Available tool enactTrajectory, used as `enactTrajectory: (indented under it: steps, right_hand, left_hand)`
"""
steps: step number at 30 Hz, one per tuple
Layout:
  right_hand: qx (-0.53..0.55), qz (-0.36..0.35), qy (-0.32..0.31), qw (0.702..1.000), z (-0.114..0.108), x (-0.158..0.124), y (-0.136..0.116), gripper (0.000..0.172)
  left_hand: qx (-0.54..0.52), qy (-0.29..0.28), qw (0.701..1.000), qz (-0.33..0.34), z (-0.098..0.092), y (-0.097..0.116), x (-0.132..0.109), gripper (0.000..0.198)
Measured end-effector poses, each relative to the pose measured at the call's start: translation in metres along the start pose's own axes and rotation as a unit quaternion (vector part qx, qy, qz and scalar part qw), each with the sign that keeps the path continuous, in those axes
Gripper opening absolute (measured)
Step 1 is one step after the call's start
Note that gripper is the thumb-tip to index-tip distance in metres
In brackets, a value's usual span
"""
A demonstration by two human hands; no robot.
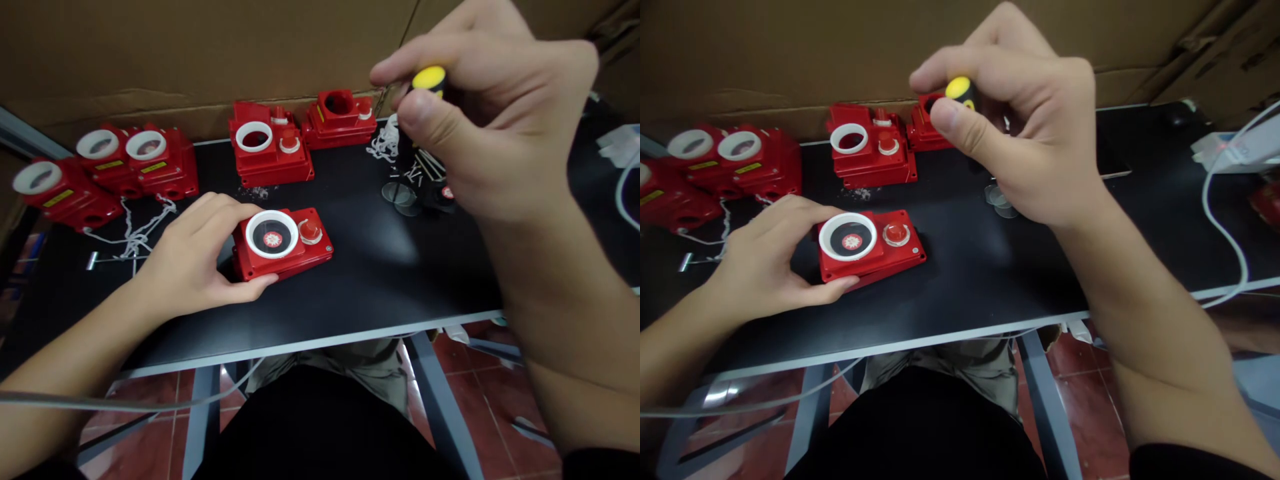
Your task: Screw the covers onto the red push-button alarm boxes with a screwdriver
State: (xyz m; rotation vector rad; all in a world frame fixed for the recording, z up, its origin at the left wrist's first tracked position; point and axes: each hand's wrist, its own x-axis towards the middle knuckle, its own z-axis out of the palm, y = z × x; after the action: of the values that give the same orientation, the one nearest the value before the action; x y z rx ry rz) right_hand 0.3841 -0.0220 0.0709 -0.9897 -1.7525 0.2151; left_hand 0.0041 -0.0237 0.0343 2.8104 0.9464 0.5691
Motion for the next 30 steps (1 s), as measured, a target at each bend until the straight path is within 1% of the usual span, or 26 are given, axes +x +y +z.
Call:
enactTrajectory:
  steps: [2, 4, 7, 9, 11, 12, 13, 16, 19, 21, 22, 24, 26, 28, 30]
  right_hand:
    - [0.051, 0.02, 0.027, 0.998, 0.006, -0.006, -0.006, 0.027]
    - [0.09, 0.023, 0.046, 0.995, 0.01, -0.009, -0.009, 0.022]
    - [0.149, 0.044, 0.044, 0.987, 0.018, -0.011, -0.013, 0.019]
    - [0.197, 0.042, 0.059, 0.978, 0.024, -0.01, -0.016, 0.015]
    - [0.214, 0.038, 0.079, 0.973, 0.028, -0.01, -0.018, 0.012]
    - [0.205, 0.045, 0.085, 0.974, 0.029, -0.011, -0.02, 0.013]
    - [0.187, 0.058, 0.083, 0.977, 0.028, -0.011, -0.022, 0.018]
    - [0.095, 0.101, 0.085, 0.987, 0.022, -0.014, -0.029, 0.041]
    - [0.014, 0.104, 0.096, 0.99, 0.017, -0.016, -0.035, 0.055]
    - [0.008, 0.115, 0.078, 0.99, 0.017, -0.017, -0.037, 0.06]
    - [0.021, 0.119, 0.069, 0.99, 0.019, -0.018, -0.037, 0.06]
    - [0.072, 0.112, 0.066, 0.989, 0.022, -0.018, -0.036, 0.051]
    - [0.142, 0.075, 0.076, 0.984, 0.027, -0.017, -0.033, 0.034]
    - [0.219, 0.032, 0.076, 0.972, 0.031, -0.014, -0.029, 0.017]
    - [0.284, 0.015, 0.054, 0.957, 0.034, -0.011, -0.027, 0.01]
  left_hand:
    - [-0.001, -0.016, 1.0, -0.004, -0.001, 0.001, 0.002, 0.057]
    - [-0.013, -0.033, 0.999, -0.01, -0.002, 0.0, 0.004, 0.059]
    - [-0.031, -0.056, 0.998, -0.023, -0.002, -0.002, 0.004, 0.061]
    - [-0.034, -0.062, 0.997, -0.024, -0.003, -0.003, 0.004, 0.064]
    - [-0.037, -0.074, 0.996, -0.022, -0.003, -0.003, 0.005, 0.069]
    - [-0.04, -0.079, 0.996, -0.022, -0.002, -0.003, 0.004, 0.07]
    - [-0.044, -0.078, 0.996, -0.022, -0.001, -0.003, 0.004, 0.07]
    - [-0.047, -0.063, 0.997, -0.026, 0.002, -0.005, 0.002, 0.068]
    - [-0.035, -0.059, 0.997, -0.034, 0.006, -0.008, -0.001, 0.067]
    - [-0.029, -0.059, 0.997, -0.036, 0.007, -0.01, -0.003, 0.066]
    - [-0.028, -0.059, 0.997, -0.036, 0.007, -0.01, -0.003, 0.066]
    - [-0.026, -0.054, 0.998, -0.029, 0.007, -0.01, -0.003, 0.064]
    - [-0.024, -0.043, 0.999, -0.002, 0.006, -0.01, -0.002, 0.061]
    - [-0.022, -0.029, 0.999, 0.028, 0.005, -0.009, 0.0, 0.057]
    - [-0.019, -0.019, 0.998, 0.049, 0.004, -0.007, 0.002, 0.054]
